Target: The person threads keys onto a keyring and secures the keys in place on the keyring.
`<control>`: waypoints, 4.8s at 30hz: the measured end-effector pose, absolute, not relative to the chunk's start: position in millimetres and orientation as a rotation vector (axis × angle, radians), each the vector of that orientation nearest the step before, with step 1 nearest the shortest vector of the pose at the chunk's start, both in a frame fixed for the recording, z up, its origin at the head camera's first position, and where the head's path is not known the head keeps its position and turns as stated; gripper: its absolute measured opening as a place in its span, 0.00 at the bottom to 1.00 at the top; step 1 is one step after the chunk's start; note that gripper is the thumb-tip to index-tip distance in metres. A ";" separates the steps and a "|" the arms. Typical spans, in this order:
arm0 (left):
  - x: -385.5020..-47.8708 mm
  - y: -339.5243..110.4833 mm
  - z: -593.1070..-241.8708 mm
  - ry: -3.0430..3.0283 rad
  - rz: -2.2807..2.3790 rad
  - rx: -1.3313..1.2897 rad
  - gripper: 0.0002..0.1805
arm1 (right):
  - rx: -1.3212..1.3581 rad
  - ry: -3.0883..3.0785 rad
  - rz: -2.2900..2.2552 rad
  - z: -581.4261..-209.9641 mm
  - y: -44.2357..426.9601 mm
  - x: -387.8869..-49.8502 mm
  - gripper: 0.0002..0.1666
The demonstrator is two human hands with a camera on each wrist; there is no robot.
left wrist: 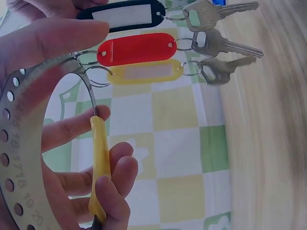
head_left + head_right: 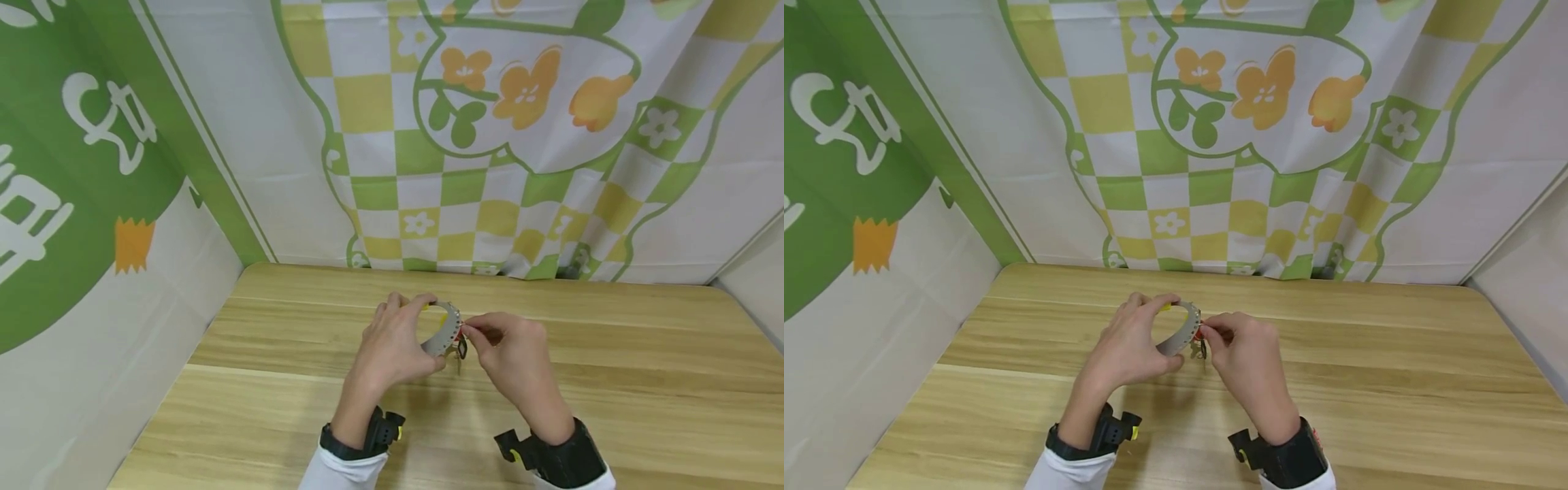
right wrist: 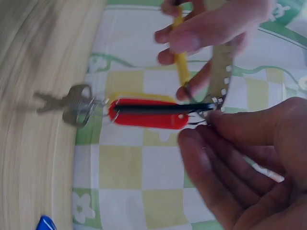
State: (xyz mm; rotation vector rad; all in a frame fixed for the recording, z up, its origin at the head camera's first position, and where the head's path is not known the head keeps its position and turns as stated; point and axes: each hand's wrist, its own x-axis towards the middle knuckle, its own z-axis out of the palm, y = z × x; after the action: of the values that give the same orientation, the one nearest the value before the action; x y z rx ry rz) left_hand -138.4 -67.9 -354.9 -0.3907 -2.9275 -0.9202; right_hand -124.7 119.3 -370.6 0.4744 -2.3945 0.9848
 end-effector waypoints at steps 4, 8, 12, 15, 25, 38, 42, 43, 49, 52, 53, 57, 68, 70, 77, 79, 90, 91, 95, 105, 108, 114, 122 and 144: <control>-138.7 -65.7 -355.0 -2.928 -0.923 -0.370 0.48 | 0.351 -2.453 1.080 -367.8 118.1 -122.8 0.05; -138.6 -64.5 -355.8 -2.923 -0.934 -0.360 0.48 | 0.357 -2.423 1.036 -368.2 115.4 -121.4 0.05; -138.1 -64.3 -356.0 -2.914 -0.942 -0.374 0.49 | 0.450 -2.348 0.924 -370.9 114.8 -122.1 0.08; -137.9 -64.4 -355.9 -2.911 -0.946 -0.397 0.48 | 0.534 -2.297 0.834 -372.5 116.7 -123.1 0.10; -138.4 -65.1 -355.4 -2.903 -0.953 -0.411 0.48 | 0.585 -2.305 0.838 -373.0 119.3 -124.5 0.09; -137.0 -61.9 -354.6 -2.872 -0.948 -0.389 0.48 | 0.439 -2.265 0.895 -372.9 113.6 -123.5 0.07; -137.3 -61.2 -354.9 -2.894 -0.953 -0.412 0.48 | 0.541 -2.232 0.804 -373.7 118.2 -124.2 0.10; -137.3 -61.2 -354.7 -2.899 -0.953 -0.417 0.48 | 0.560 -2.231 0.782 -373.7 119.0 -124.3 0.11; -137.3 -62.5 -354.5 -2.906 -0.938 -0.427 0.48 | 0.621 -2.260 0.740 -372.9 120.9 -124.4 0.11; -137.2 -62.8 -354.6 -2.897 -0.940 -0.426 0.48 | 0.566 -2.302 0.815 -371.5 120.7 -123.8 0.10; -137.1 -62.8 -354.6 -2.892 -0.940 -0.426 0.47 | 0.535 -2.319 0.847 -370.8 120.5 -123.7 0.09; -137.0 -62.1 -355.3 -2.878 -0.944 -0.419 0.47 | 0.398 -2.369 0.982 -367.5 119.2 -122.8 0.04; -136.3 -61.5 -355.3 -2.872 -0.939 -0.432 0.47 | 0.516 -2.280 0.893 -370.3 121.6 -124.4 0.09; -136.2 -61.8 -354.8 -2.879 -0.944 -0.445 0.48 | 0.564 -2.263 0.852 -370.3 123.2 -124.8 0.11; -136.4 -62.7 -353.8 -2.902 -0.927 -0.471 0.48 | 0.664 -2.278 0.776 -369.9 126.6 -125.7 0.11; -136.4 -62.6 -353.5 -2.901 -0.921 -0.470 0.48 | 0.635 -2.316 0.819 -369.5 127.3 -125.5 0.11; -136.3 -60.8 -354.5 -2.882 -0.930 -0.460 0.47 | 0.485 -2.375 0.955 -365.3 126.8 -124.2 0.07; -136.2 -60.9 -354.4 -2.884 -0.928 -0.462 0.47 | 0.512 -2.359 0.933 -365.5 126.9 -124.4 0.08; -136.8 -61.5 -354.6 -2.885 -0.927 -0.485 0.47 | 0.618 -2.291 0.828 -367.1 128.3 -125.9 0.12; -137.0 -62.5 -354.0 -2.894 -0.945 -0.494 0.47 | 0.556 -2.351 0.901 -367.4 128.4 -126.3 0.09; -137.1 -62.2 -354.0 -2.891 -0.950 -0.486 0.47 | 0.427 -2.406 0.990 -365.8 126.9 -124.9 0.06; -136.8 -62.6 -354.0 -2.881 -0.932 -0.480 0.47 | 0.406 -2.399 0.991 -363.9 123.7 -122.6 0.06; -136.9 -64.1 -353.7 -2.887 -0.929 -0.518 0.47 | 0.621 -2.275 0.810 -366.8 125.9 -124.6 0.12; -136.7 -63.4 -352.9 -2.873 -0.904 -0.490 0.47 | 0.229 -2.515 1.150 -358.8 123.4 -119.8 0.03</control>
State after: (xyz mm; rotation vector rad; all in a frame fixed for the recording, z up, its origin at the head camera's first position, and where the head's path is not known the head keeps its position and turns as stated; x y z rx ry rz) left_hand -136.7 -63.4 -352.9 -0.4895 -2.8729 -0.9045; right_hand -119.8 123.4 -358.8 0.2292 -2.5146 1.1502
